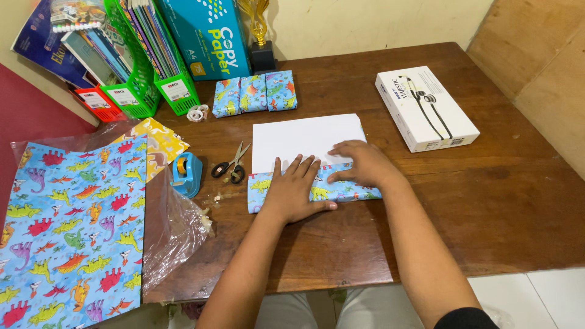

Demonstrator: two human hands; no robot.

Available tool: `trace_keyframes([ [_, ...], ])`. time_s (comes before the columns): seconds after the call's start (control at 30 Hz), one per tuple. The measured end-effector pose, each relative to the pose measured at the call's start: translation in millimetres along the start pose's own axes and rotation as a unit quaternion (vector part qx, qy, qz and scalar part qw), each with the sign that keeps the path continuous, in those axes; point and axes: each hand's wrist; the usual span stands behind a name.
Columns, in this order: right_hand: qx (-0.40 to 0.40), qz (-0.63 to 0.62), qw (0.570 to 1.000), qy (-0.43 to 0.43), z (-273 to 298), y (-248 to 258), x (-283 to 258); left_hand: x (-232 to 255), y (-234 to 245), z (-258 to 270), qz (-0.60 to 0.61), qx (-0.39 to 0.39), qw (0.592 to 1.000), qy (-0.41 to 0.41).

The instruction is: The person wraps a small rectangular box with dinosaur-patterned wrapping paper, folds the ends, and secures them with tape. They then place a smartphone box on a sheet of white paper and begin wrapping it with the same patterned paper.

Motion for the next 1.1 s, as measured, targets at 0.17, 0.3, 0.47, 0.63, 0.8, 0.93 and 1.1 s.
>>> trace_keyframes([
  [0.17,-0.06,0.061,0.967,-0.24,4,34,12,1,-2,0,-0.007,0.002,1.0,0.006],
  [0.3,-0.111,0.013,0.943,-0.314,12,45,35,2,-1,0,-0.003,0.004,1.0,0.009],
  [0.47,-0.133,-0.108,0.928,-0.332,20,41,65,1,-1,0,0.005,0.006,1.0,0.008],
  [0.63,-0.011,-0.087,0.961,-0.263,20,51,64,1,-3,0,0.002,0.015,1.0,0.004],
  [0.8,0.13,-0.192,0.971,-0.063,6,19,14,1,-3,0,0.015,0.03,0.999,0.007],
  [0.93,-0.01,-0.089,0.995,-0.037,1,-5,-25,0,-1,0,0.049,0.039,0.998,0.018],
  [1.1,-0.092,-0.041,0.994,-0.029,-1,9,-37,2,2,-1,0.051,0.029,0.998,0.02],
])
Point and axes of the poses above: each hand's wrist, its own z-axis away from the middle knuckle, its own y-axis out of the back of the hand, x = y × z, and after that the axes turned 14 degrees about x, right-handed
